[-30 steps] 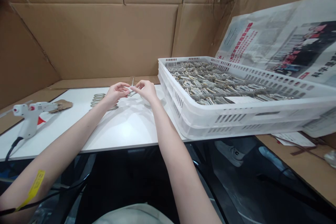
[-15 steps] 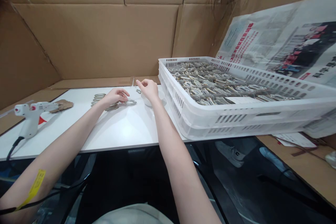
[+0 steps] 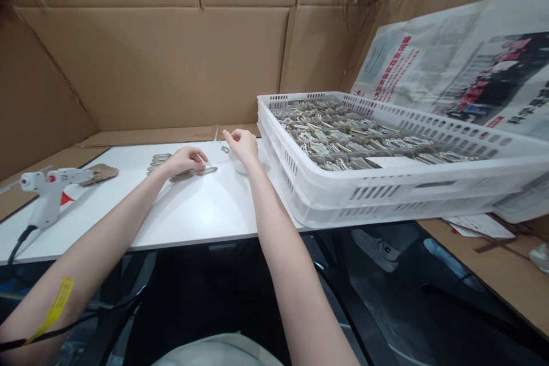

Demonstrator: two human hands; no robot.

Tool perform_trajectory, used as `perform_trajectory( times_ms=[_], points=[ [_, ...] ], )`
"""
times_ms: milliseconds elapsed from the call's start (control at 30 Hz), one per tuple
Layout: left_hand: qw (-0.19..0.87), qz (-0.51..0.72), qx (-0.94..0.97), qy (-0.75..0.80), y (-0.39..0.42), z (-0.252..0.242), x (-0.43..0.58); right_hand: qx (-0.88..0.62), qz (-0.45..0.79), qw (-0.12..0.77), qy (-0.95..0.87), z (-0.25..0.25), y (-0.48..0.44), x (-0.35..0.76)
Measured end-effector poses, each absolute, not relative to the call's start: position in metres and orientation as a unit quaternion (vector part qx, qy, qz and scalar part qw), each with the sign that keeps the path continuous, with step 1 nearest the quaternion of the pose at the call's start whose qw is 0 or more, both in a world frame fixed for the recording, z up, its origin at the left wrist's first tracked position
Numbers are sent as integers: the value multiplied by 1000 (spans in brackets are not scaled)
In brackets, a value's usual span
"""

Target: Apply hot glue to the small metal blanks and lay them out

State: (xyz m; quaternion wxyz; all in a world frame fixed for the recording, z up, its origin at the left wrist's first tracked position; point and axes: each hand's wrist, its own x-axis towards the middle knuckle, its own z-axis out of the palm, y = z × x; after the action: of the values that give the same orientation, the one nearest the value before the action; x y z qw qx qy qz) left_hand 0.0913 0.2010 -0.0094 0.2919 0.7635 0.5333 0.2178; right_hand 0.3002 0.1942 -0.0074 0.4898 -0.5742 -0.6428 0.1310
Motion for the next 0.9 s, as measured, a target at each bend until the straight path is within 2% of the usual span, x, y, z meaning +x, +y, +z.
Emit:
perform_trajectory(
  times_ms=[167,367,600,900],
  points=[
    [260,213,782,525,204,-13,94,-630,112,448,-625,-8,195,303],
    [227,248,784,522,205,-13,89,-720,112,342,-594,-5,186,307],
    [167,283,754,569,216,-16,78,-742,123,210,-625,-6,185,307],
    [123,259,779,558,217,-23,81,-730,134,184,-644,-4,184,307]
  ],
)
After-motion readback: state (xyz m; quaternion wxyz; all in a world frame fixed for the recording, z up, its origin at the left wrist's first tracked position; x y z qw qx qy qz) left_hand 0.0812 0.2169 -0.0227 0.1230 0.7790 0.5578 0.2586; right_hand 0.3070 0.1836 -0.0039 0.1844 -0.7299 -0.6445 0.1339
